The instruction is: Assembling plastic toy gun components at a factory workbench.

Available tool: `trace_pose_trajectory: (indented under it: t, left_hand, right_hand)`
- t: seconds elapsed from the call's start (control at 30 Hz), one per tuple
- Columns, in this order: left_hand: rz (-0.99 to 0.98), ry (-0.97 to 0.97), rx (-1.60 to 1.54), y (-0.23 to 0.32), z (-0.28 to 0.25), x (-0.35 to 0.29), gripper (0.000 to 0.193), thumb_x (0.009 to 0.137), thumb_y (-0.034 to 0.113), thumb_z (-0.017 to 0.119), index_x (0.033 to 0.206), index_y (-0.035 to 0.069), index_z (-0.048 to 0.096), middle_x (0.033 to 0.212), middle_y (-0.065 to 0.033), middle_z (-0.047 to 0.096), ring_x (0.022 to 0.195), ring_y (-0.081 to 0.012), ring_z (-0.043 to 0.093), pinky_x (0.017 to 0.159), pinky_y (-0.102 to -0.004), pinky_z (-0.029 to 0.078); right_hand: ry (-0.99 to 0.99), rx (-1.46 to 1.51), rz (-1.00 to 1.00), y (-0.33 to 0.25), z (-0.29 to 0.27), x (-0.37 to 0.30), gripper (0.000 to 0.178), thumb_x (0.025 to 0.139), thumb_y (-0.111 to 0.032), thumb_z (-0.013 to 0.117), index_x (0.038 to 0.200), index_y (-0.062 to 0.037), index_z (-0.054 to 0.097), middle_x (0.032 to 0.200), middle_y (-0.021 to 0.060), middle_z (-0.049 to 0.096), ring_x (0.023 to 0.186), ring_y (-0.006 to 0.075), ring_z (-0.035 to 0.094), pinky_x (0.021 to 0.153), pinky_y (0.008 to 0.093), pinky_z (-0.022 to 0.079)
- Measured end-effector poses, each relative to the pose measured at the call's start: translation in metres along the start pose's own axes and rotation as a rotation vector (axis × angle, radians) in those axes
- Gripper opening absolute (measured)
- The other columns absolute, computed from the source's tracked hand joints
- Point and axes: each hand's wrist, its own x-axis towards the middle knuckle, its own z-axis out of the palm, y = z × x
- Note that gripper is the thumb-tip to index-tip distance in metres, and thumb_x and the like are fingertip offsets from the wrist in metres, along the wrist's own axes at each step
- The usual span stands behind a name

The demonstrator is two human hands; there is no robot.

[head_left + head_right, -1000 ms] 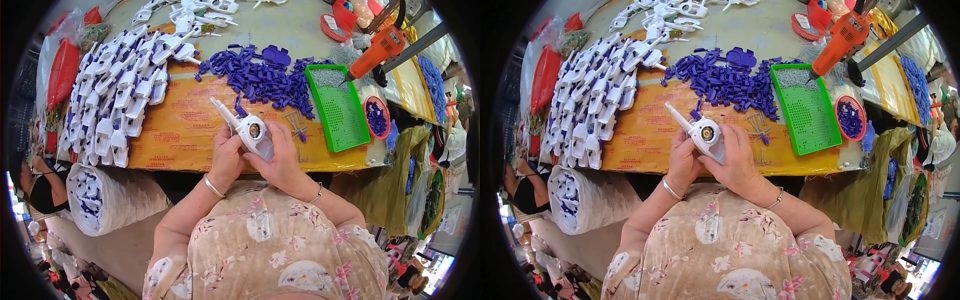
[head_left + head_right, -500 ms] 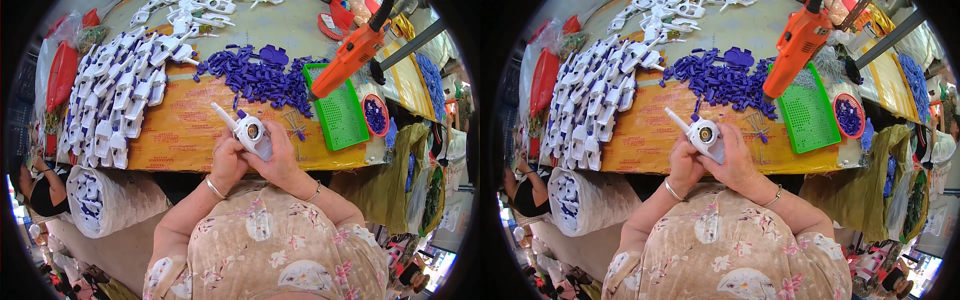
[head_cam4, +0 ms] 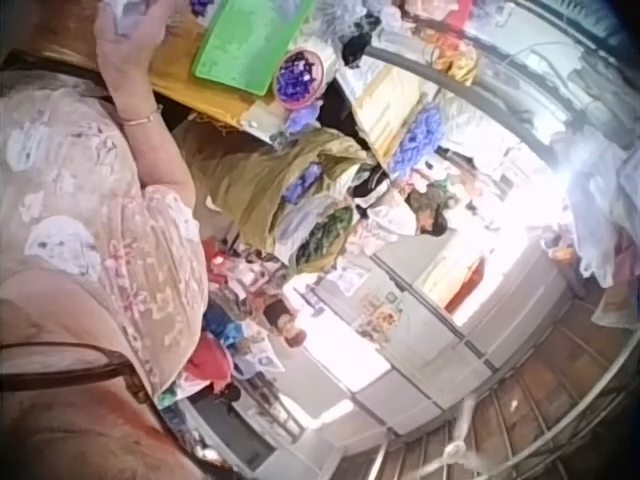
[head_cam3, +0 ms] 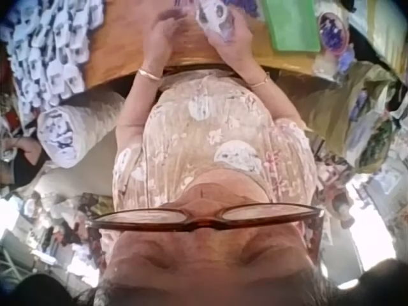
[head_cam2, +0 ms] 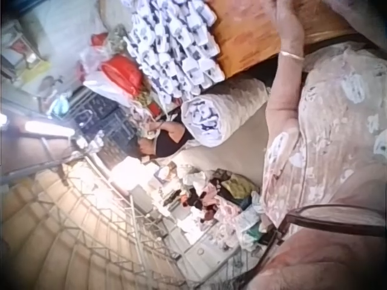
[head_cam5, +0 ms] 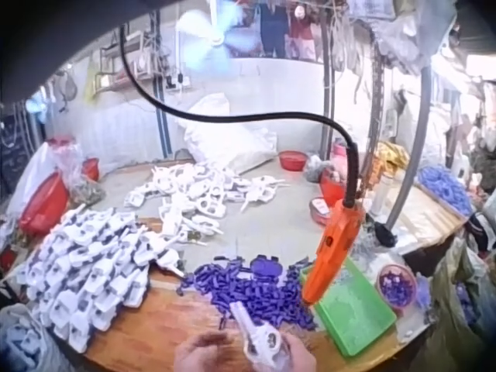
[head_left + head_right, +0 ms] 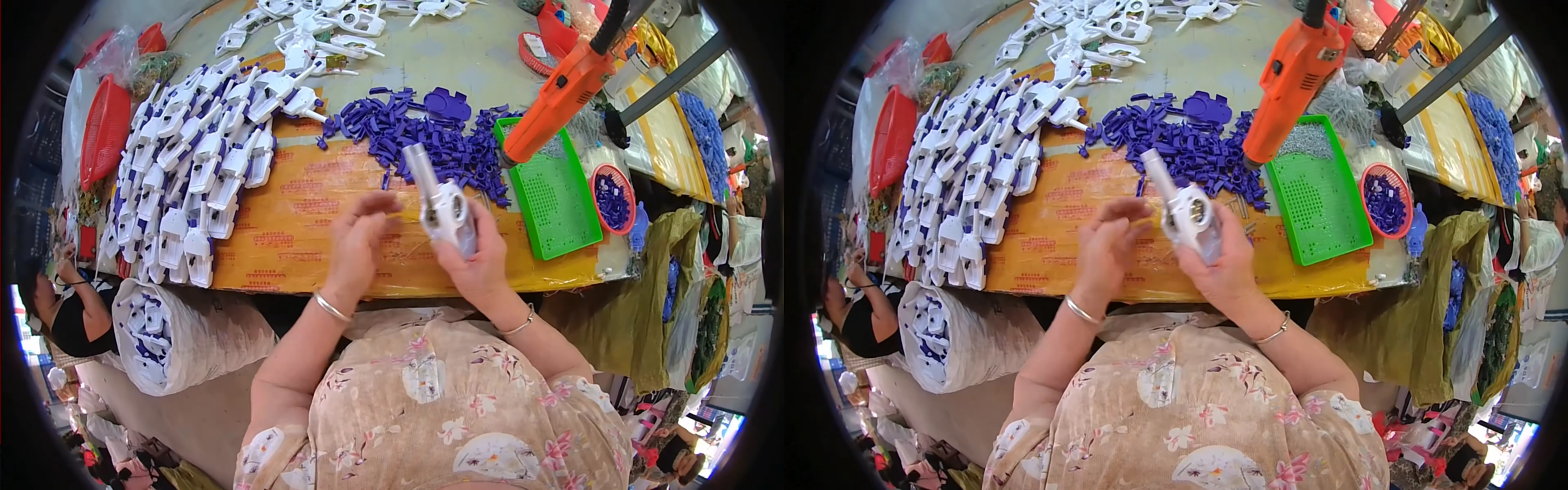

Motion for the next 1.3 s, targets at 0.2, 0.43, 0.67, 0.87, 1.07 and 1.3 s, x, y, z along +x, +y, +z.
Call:
trace_pose_trajectory:
  t: [0.2, 0.43, 0.67, 0.87, 1.07, 1.3]
  left_hand:
    - [0.397, 0.019, 1.057, 0.018, -0.014, 0.054, 0.015, 0.078, 0.005, 0.060, 0.093, 0.000, 0.058, 0.088, -0.0097, 0.060, 0.077, -0.0156, 0.058, 0.068, -0.0285, 0.047]
    - [0.571, -0.032, 1.450, 0.003, -0.011, 0.066, 0.011, 0.074, 0.002, 0.059, 0.083, -0.002, 0.057, 0.084, -0.0174, 0.057, 0.077, -0.0325, 0.057, 0.066, -0.0390, 0.047]
    - [-0.002, -0.092, 0.412, 0.025, -0.010, 0.012, 0.012, 0.079, -0.005, 0.054, 0.089, -0.002, 0.061, 0.086, -0.0042, 0.059, 0.080, -0.0115, 0.061, 0.066, -0.0244, 0.051]
    - [0.172, -0.142, 0.316, 0.018, -0.001, -0.014, 0.018, 0.080, -0.010, 0.053, 0.095, -0.003, 0.061, 0.090, -0.0049, 0.058, 0.079, -0.0104, 0.061, 0.069, -0.0220, 0.051]
    - [0.179, -0.169, 0.336, 0.018, 0.014, -0.020, 0.026, 0.079, -0.011, 0.051, 0.102, -0.004, 0.060, 0.088, -0.0061, 0.058, 0.083, -0.0151, 0.061, 0.077, -0.0295, 0.052]
    - [0.294, -0.098, 0.284, 0.011, 0.018, -0.024, 0.026, 0.079, -0.012, 0.053, 0.104, -0.004, 0.060, 0.093, -0.0069, 0.060, 0.084, -0.0128, 0.061, 0.078, -0.0263, 0.050]
  right_hand:
    - [0.036, 0.216, 0.069, 0.007, -0.009, 0.001, 0.058, 0.078, -0.009, 0.068, 0.127, 0.0049, 0.040, 0.113, 0.0120, 0.057, 0.102, 0.0154, 0.055, 0.089, 0.0278, 0.044]
    - [0.009, 0.236, 0.072, 0.009, -0.008, 0.002, 0.058, 0.078, -0.010, 0.068, 0.126, 0.0049, 0.040, 0.113, 0.0119, 0.057, 0.101, 0.0157, 0.055, 0.089, 0.0279, 0.043]
    - [-0.048, 0.246, 0.072, 0.011, -0.007, 0.002, 0.058, 0.077, -0.010, 0.068, 0.125, 0.0048, 0.040, 0.113, 0.0115, 0.056, 0.102, 0.0151, 0.054, 0.088, 0.0282, 0.044]
    - [-0.075, 0.267, 0.090, 0.004, -0.003, 0.002, 0.058, 0.076, -0.009, 0.069, 0.125, 0.0046, 0.041, 0.113, 0.0115, 0.056, 0.102, 0.0155, 0.055, 0.088, 0.0287, 0.044]
    - [-0.135, 0.168, 0.092, 0.000, -0.007, 0.000, 0.061, 0.077, -0.002, 0.067, 0.129, 0.0049, 0.036, 0.121, 0.0117, 0.050, 0.110, 0.0163, 0.049, 0.095, 0.0292, 0.039]
    - [-0.089, 0.006, 0.041, 0.001, -0.004, -0.002, 0.065, 0.070, -0.009, 0.074, 0.126, 0.0026, 0.041, 0.114, 0.0167, 0.056, 0.105, 0.0237, 0.057, 0.090, 0.0331, 0.045]
